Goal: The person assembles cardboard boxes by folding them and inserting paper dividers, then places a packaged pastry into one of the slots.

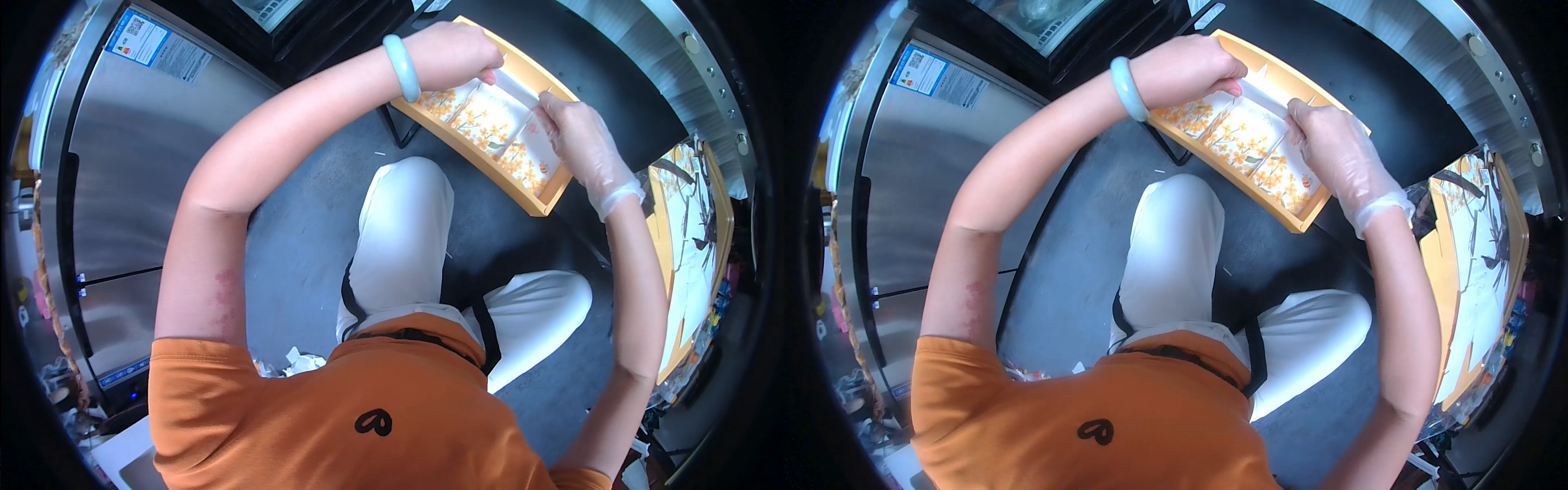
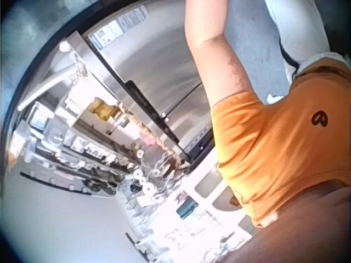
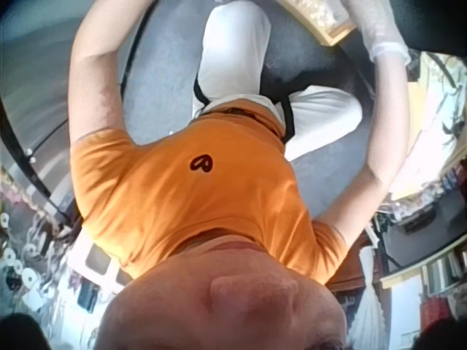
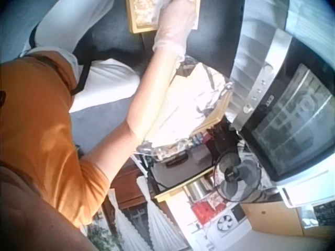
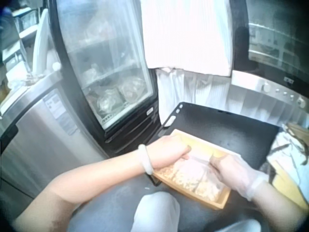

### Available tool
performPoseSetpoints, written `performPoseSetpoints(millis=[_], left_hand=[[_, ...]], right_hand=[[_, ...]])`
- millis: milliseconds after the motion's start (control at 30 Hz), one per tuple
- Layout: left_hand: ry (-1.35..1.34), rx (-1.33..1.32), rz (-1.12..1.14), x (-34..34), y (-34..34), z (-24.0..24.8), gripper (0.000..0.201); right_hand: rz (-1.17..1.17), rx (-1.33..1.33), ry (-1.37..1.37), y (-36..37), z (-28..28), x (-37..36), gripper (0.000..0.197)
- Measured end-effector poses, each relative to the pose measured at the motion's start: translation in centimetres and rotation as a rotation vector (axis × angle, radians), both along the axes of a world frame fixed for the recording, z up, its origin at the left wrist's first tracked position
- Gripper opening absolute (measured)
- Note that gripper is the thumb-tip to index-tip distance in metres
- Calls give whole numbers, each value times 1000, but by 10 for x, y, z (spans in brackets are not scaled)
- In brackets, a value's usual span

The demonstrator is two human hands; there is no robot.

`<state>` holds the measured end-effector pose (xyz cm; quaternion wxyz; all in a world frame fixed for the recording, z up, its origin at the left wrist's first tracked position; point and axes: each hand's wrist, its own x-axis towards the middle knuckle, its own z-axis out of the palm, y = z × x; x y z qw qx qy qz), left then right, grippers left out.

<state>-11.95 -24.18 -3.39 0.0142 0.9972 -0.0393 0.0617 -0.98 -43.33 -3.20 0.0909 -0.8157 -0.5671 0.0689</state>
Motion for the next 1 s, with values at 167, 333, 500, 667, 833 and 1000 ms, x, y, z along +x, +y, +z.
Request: performPoseSetpoints(millis=[167,333,500,667,833,1000], left_hand=[[-16,-5,9,3,11,-28,15],[66,-28,26,3,14,-36,13],[72,-17,21,8,9,-38,12],[76,-8,21,7,9,-44,13],[79,-80,40,4,9,-45,16],[100,-139,6,6,16,-46,16]], right_hand=[[-58,-66,60,11,-10,1,20],[-51,-88,80,15,-15,-3,19],[-50,-50,112,10,-21,2,20],[-52,-112,98,11,-23,5,21],[-56,-92,150,8,-24,5,19],[-64,-118,180,8,-23,2,19]])
